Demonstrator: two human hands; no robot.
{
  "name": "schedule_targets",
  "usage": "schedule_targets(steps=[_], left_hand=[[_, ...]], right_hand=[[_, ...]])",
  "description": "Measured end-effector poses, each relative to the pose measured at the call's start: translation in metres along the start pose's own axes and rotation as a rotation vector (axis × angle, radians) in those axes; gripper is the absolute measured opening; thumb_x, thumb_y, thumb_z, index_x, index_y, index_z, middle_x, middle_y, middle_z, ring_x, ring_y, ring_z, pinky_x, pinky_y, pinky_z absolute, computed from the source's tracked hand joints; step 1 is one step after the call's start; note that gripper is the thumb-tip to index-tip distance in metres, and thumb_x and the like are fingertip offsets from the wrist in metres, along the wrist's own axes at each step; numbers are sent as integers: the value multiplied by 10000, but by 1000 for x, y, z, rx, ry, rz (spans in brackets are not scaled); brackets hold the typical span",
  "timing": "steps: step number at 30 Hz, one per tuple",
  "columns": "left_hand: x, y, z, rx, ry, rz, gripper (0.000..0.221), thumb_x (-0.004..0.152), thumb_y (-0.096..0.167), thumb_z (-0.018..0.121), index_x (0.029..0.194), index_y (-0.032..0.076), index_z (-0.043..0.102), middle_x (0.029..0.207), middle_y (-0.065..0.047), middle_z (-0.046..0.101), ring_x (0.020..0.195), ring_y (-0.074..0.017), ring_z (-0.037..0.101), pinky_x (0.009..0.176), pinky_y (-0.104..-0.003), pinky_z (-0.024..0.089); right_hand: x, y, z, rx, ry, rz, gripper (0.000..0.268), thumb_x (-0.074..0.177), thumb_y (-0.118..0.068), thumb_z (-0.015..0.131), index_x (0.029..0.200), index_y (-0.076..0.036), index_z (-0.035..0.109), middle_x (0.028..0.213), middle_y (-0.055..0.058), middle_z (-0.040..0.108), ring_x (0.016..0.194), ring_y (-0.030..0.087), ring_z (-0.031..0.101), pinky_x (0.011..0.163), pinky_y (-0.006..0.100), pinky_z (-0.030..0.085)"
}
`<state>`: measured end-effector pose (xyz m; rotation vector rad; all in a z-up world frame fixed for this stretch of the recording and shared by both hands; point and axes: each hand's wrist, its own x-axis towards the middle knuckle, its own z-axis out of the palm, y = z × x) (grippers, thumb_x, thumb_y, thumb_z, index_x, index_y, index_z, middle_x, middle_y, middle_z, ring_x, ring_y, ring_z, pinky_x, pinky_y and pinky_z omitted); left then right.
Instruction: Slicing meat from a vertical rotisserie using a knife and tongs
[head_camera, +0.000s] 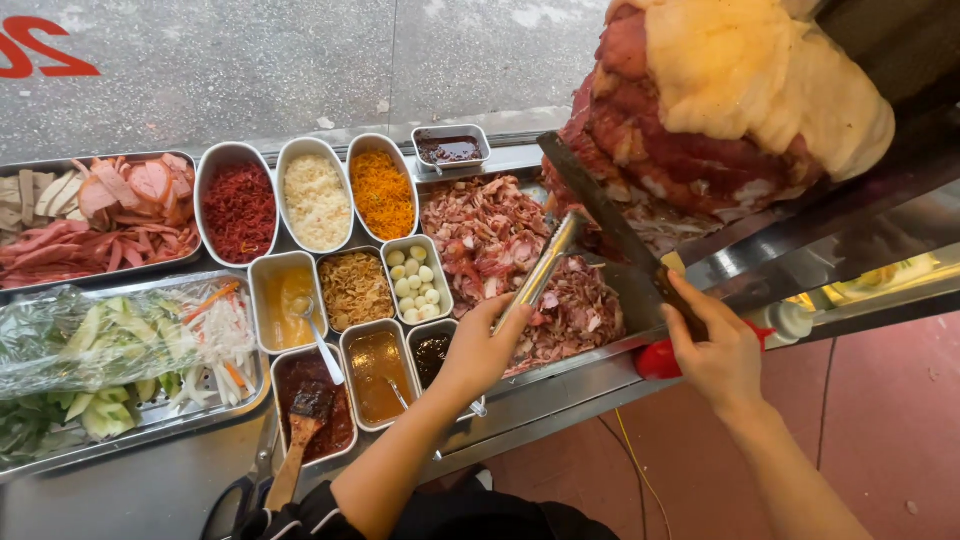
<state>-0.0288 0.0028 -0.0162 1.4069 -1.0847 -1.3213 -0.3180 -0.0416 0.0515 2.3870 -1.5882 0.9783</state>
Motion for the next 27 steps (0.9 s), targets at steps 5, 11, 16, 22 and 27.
schedule_targets(steps=[5, 11, 16, 22, 27], left_hand=[[-5, 6, -6, 82, 86, 119, 384, 1009, 334, 634, 1318, 148, 766, 1162, -207, 773, 1163, -445, 700, 929, -529, 563], [0, -2, -6, 94, 99, 139, 362, 1023, 327, 631, 1308, 156, 776, 1182, -175, 779, 1171, -413, 709, 958, -506, 557], [-4, -9, -9, 100, 86, 136, 377, 1017, 332, 627, 1308, 140, 770, 1156, -169, 784, 1135, -424, 715, 934, -508, 561], [-6, -9, -18, 138, 92, 140, 373, 1020, 333, 623, 1317, 156, 765, 1144, -152, 780, 1133, -397, 718, 925, -498, 558], [-6, -18, -36, 183, 114, 124, 397, 1029, 361, 620, 1332, 137, 746, 1175, -182, 766, 1101, -448, 714, 902, -524, 569]], right_hand=[[8, -1, 31, -123, 88, -88, 375, 973, -211, 823, 1339, -293, 795, 1017, -33, 790, 939, 187, 758, 823, 321, 600], [-46, 42, 28, -86, 41, -101, 368, 992, -85, 774, 1342, -197, 792, 960, 29, 766, 885, 224, 749, 783, 329, 607], [-64, 62, 38, -150, 74, -117, 350, 974, -153, 801, 1320, -208, 801, 965, 5, 765, 882, 196, 751, 776, 300, 609], [-4, -8, 75, -174, 143, -121, 378, 1000, -215, 765, 1369, -297, 765, 934, -23, 726, 855, 185, 745, 728, 311, 604], [-86, 16, 61, -166, 18, 39, 405, 968, -241, 757, 1352, -369, 761, 921, -11, 750, 875, 226, 761, 718, 351, 607]])
